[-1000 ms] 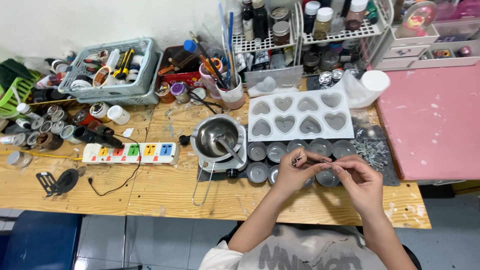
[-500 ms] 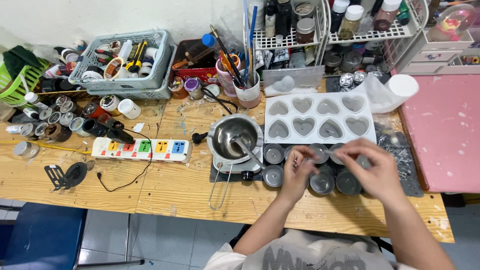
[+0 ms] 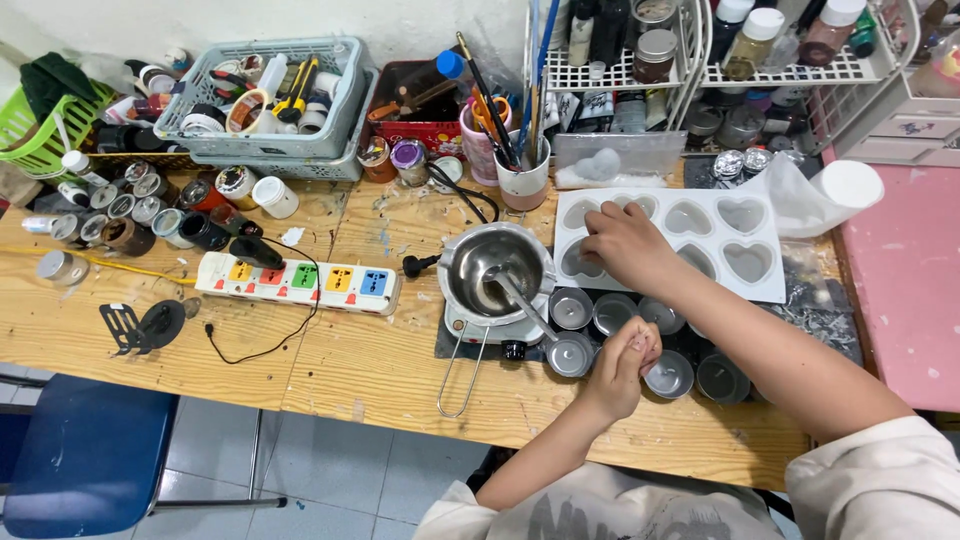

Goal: Placing candle wicks into small metal tins on a production workbench.

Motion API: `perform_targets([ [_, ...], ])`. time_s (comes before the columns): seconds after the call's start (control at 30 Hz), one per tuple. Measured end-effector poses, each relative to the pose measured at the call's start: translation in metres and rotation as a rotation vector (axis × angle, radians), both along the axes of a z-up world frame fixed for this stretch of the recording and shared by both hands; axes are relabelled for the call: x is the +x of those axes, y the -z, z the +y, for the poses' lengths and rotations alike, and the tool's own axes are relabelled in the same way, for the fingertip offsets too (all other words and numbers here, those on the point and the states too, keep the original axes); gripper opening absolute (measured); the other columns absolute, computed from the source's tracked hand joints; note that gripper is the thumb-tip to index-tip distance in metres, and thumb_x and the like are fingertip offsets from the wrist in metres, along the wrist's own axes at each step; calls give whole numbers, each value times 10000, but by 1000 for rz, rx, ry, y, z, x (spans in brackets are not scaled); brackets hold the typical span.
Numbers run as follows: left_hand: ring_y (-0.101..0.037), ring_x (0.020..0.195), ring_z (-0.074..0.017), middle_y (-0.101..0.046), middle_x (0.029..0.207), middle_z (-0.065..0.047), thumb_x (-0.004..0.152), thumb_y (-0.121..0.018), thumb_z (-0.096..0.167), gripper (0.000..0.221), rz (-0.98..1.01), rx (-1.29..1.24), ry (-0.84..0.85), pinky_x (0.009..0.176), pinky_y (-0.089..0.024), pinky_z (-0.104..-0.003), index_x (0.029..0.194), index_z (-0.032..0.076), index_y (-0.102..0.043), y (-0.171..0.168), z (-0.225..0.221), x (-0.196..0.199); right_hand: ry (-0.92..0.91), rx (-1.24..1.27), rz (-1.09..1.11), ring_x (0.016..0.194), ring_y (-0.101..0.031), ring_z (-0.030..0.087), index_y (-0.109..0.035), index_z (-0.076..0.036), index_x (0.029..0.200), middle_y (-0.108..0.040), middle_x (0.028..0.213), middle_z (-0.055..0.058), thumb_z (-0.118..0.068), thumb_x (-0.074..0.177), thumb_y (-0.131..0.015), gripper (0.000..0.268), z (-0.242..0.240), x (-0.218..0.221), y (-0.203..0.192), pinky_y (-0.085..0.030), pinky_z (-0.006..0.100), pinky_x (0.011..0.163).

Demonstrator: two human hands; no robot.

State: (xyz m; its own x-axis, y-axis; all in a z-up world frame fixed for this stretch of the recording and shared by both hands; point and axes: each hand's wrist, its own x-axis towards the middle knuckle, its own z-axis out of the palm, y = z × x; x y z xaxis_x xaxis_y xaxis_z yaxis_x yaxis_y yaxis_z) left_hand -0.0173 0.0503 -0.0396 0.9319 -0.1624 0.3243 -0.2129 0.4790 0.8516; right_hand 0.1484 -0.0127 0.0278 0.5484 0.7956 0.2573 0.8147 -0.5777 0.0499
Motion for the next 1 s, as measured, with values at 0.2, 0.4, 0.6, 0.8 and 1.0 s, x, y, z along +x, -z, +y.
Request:
perform_targets([
  [0.2, -315, 706, -90, -358, 794, -2, 1125, -348, 207, 247, 18, -1, -2, 628, -318, -249, 917, 77, -379, 0, 0, 0, 38, -96, 35, 1012, -556, 199, -820, -274, 872, -594, 923, -16, -221, 749, -772, 142, 8, 8, 13, -421, 379, 855],
  [0.4, -314, 703, -82, -361, 795, 0, 1128, -346, 206, 251, 24, -12, 0, 617, -305, -241, 913, 81, -378, 0, 0, 0, 39, -51, 36, 1034, -565, 207, -816, -263, 871, -619, 952, -12, -251, 757, -780, 120, 9, 12, 24, -420, 391, 853],
  [0.6, -315, 699, -80, -363, 795, 2, 1130, -339, 196, 254, 25, 3, -1, 607, -304, -242, 909, 79, -380, -3, 0, -1, 44, -53, 55, 1026, -575, 209, -802, -247, 838, -622, 937, -10, -248, 764, -778, 79, 8, 12, 26, -424, 399, 848],
  [0.8, -305, 693, -75, -363, 799, 6, 1130, -338, 197, 255, 53, -14, 16, 599, -293, -238, 907, 81, -382, 2, -1, 0, 52, -72, 61, 1032, -582, 207, -804, -242, 846, -628, 936, -11, -275, 783, -780, 75, 9, 11, 26, -425, 399, 845],
  [1.0, -299, 698, -71, -365, 805, 8, 1132, -342, 208, 260, 51, -3, 16, 601, -289, -238, 906, 83, -375, 0, 0, -1, 70, -62, 71, 1022, -582, 206, -815, -257, 867, -634, 941, -18, -267, 758, -792, 112, 7, 11, 26, -419, 398, 845],
])
